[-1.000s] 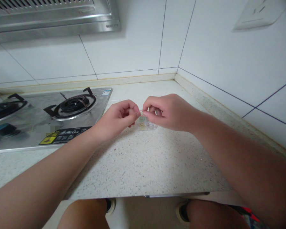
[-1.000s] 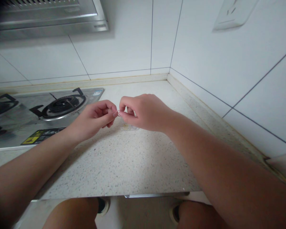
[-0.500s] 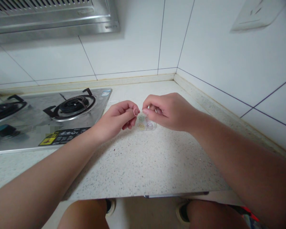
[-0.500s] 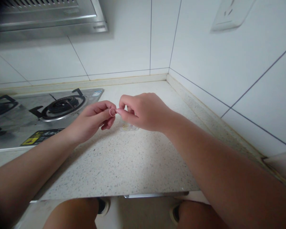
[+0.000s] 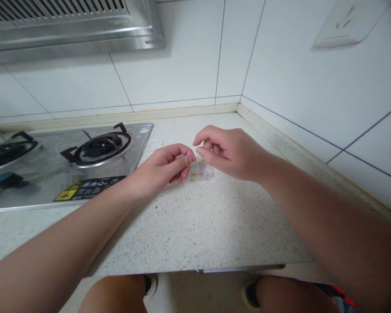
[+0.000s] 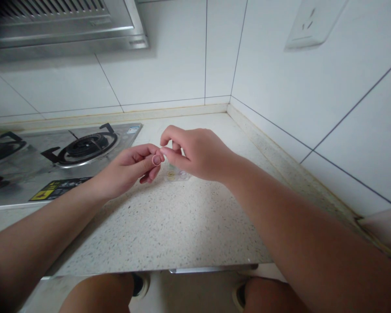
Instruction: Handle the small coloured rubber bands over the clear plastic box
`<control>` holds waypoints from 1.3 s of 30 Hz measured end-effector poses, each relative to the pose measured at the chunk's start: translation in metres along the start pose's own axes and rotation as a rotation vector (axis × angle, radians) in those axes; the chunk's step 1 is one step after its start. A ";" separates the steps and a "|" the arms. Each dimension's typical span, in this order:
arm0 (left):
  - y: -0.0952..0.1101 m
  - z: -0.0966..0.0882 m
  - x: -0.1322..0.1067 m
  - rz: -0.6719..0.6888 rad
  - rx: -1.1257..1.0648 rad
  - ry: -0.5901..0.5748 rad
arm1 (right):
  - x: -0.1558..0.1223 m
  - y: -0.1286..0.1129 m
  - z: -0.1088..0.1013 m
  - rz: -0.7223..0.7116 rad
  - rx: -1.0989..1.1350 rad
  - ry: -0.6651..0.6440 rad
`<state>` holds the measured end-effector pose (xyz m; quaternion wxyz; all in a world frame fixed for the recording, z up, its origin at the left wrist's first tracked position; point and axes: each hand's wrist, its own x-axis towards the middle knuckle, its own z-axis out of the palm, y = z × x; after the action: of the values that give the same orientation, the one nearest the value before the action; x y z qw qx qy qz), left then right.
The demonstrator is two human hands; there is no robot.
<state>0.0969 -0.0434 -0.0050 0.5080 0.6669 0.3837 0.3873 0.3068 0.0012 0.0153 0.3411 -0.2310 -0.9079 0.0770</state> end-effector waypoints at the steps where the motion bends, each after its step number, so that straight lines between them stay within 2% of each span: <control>1: 0.000 0.000 0.000 0.002 0.010 0.004 | 0.000 0.000 0.001 -0.031 0.006 -0.034; 5: -0.001 -0.001 0.002 0.004 0.043 0.035 | 0.001 0.002 0.004 -0.115 0.000 -0.109; 10: 0.000 0.000 0.002 -0.023 0.061 0.080 | 0.002 0.002 0.004 -0.103 -0.002 -0.074; 16: -0.003 -0.010 0.006 0.007 0.187 0.175 | 0.003 0.006 0.005 0.181 -0.048 0.034; 21: -0.010 -0.029 0.008 0.043 0.348 0.279 | 0.003 0.019 0.006 0.325 -0.289 -0.127; 24: -0.011 -0.042 0.006 0.054 0.545 0.320 | 0.003 0.022 0.008 0.376 -0.371 -0.237; 27: -0.008 -0.051 0.003 0.065 0.847 0.301 | 0.003 0.021 0.009 0.403 -0.363 -0.297; 30: -0.002 -0.057 0.001 0.064 1.031 0.282 | 0.004 0.020 0.011 0.416 -0.384 -0.319; 39: 0.001 -0.064 0.000 0.015 1.142 0.220 | 0.002 0.022 0.013 0.398 -0.387 -0.339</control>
<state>0.0392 -0.0198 0.0079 0.0221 0.7938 0.5775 0.1894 0.3050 0.0224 0.0004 0.1133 -0.4485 -0.8866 0.0057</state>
